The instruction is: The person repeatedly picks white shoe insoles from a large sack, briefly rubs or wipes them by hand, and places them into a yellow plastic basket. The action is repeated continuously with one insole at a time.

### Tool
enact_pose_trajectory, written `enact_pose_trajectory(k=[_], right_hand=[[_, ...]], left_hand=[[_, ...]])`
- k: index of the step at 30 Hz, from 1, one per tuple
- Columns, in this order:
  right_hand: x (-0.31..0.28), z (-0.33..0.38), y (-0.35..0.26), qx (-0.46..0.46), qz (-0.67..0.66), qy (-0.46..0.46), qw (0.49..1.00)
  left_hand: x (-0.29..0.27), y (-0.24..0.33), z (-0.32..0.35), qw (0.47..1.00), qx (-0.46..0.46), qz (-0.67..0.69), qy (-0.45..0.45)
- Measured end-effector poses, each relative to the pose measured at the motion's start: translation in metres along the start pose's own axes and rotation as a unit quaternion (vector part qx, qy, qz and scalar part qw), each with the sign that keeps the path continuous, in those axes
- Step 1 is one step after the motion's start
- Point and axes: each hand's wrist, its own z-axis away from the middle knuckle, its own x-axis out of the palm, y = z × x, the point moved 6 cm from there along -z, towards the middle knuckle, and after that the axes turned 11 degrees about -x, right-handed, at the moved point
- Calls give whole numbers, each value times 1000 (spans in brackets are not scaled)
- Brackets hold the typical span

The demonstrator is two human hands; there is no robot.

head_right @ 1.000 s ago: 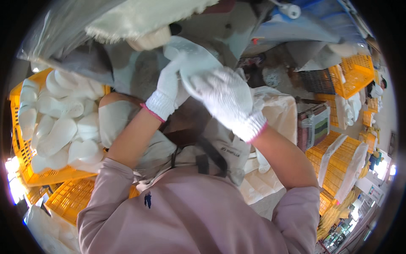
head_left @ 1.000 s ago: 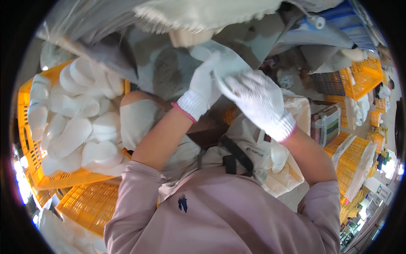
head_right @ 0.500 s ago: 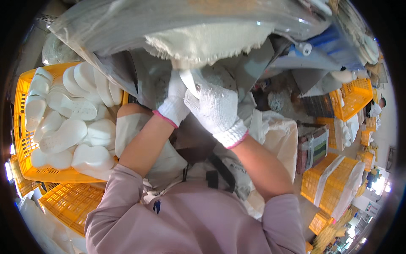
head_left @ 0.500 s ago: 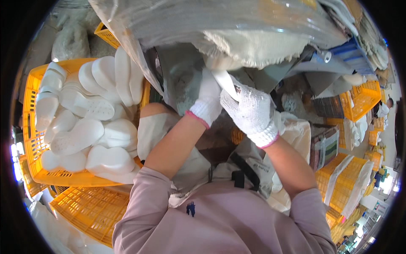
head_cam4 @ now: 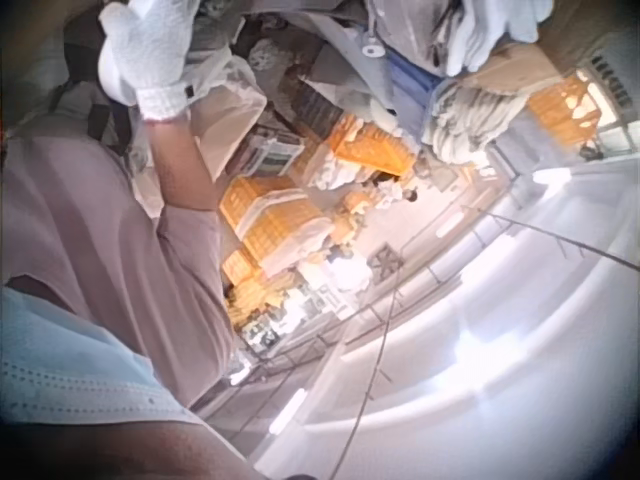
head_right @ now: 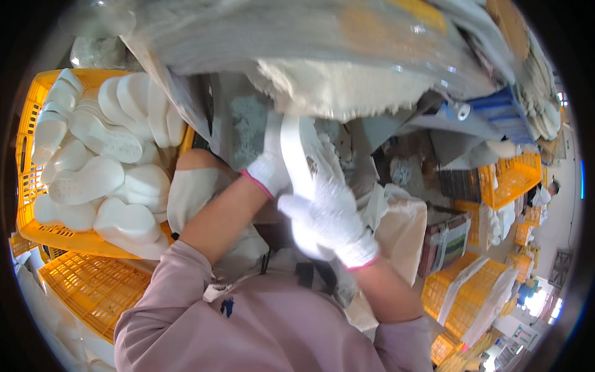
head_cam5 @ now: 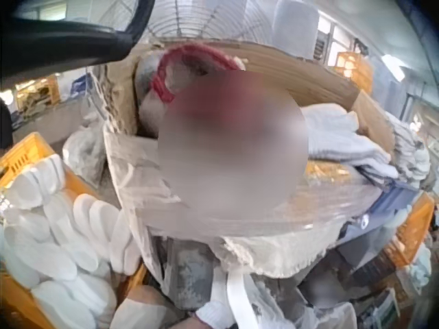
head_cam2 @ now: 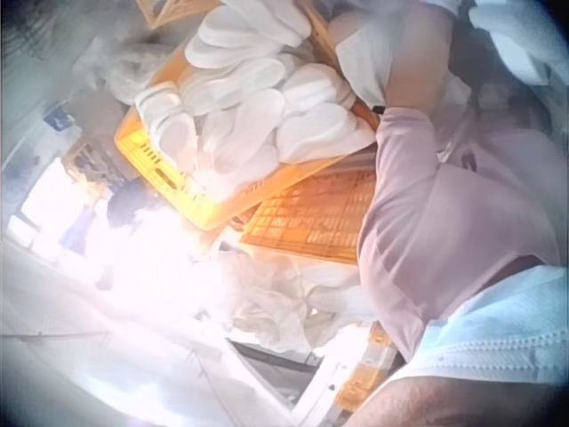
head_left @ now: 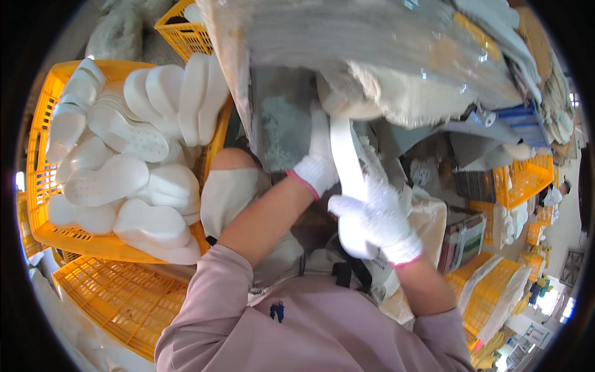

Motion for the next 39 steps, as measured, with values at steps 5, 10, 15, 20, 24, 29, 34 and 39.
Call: enact_pose_trajectory(k=[5,10,15,20,24,29,34,39], right_hand=[[19,-15,14,172,-365,-26,915],[5,52,-34,68,44,-2,997],[3,46,-32,1,65,125,990],[-4,2,-14,-13,68,165,984],[-2,2,-15,-34,110,171,979],[2,19,0,49,24,204,978],[-3,-12,7,-7,58,269,961],[13,-12,23,50,118,231,965]], left_hand=[[27,26,23,981,189,-40,-2],[11,-6,18,991,115,-22,-69],[4,18,25,987,146,-52,-42],[2,48,18,981,172,-88,27],[-6,55,14,976,187,-111,30],[-14,46,21,967,188,-167,42],[-3,39,40,800,453,-376,115],[-18,10,18,946,313,-60,-66]])
